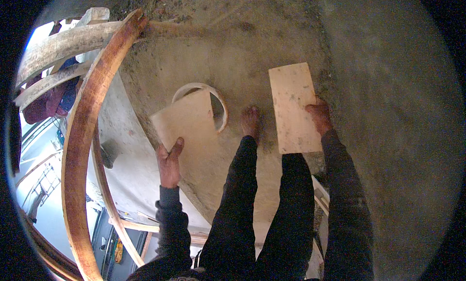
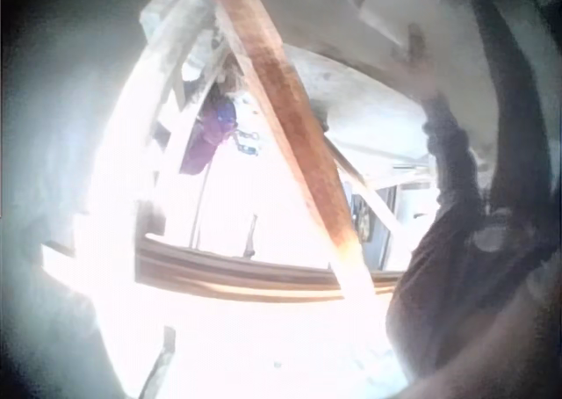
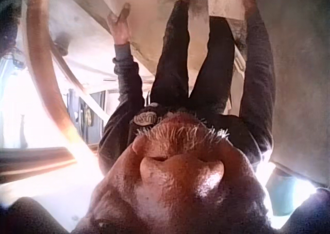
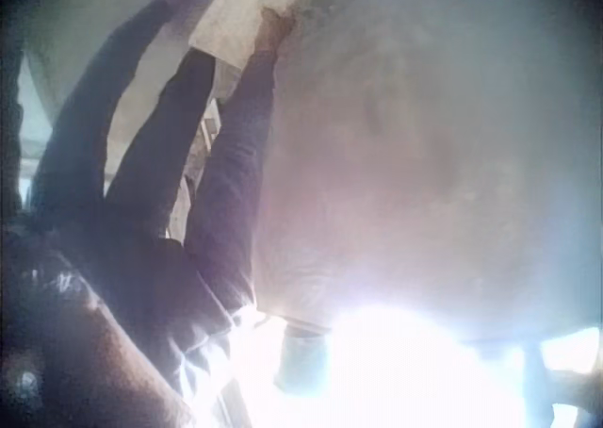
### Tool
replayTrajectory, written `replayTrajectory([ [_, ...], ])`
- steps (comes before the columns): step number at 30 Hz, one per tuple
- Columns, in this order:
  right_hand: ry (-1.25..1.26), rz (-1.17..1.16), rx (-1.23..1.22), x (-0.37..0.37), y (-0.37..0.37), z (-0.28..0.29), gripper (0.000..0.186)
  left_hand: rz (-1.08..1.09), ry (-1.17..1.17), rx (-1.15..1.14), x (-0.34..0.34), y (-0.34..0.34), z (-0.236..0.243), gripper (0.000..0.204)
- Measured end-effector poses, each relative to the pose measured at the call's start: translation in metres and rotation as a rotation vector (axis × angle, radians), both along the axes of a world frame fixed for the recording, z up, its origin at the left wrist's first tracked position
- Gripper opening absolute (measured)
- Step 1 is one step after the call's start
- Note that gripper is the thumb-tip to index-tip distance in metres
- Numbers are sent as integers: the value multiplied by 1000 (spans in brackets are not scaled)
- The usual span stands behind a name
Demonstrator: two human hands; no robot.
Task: The person spreads material on the floor and smooths it using a wooden board and a piece of tile.
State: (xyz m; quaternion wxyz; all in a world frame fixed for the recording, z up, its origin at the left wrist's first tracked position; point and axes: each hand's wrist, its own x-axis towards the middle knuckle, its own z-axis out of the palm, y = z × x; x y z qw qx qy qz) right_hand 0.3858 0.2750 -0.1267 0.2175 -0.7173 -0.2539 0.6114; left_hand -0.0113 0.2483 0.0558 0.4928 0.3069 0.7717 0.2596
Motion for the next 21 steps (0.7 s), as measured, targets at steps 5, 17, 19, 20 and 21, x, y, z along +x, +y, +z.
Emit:
replayTrajectory([
  [5, -18, 124, 74, -35, 41, -23, 34, 314, -161, 29, 48, 17, 18, 39],
  [17, -386, 451, 127, 1, 93, -89, 37, 496, -419, -42, 132, 11, 2, 31],
  [19, -342, 436, 92, -10, 84, -102, 38, 513, -373, 26, 143, 12, -16, 32],
  [20, -311, 454, 48, -2, 104, -89, 39, 539, -370, 37, 158, 23, -29, 32],
  [21, -283, 457, 32, -4, 116, -86, 39, 550, -370, 75, 162, 29, -41, 33],
])
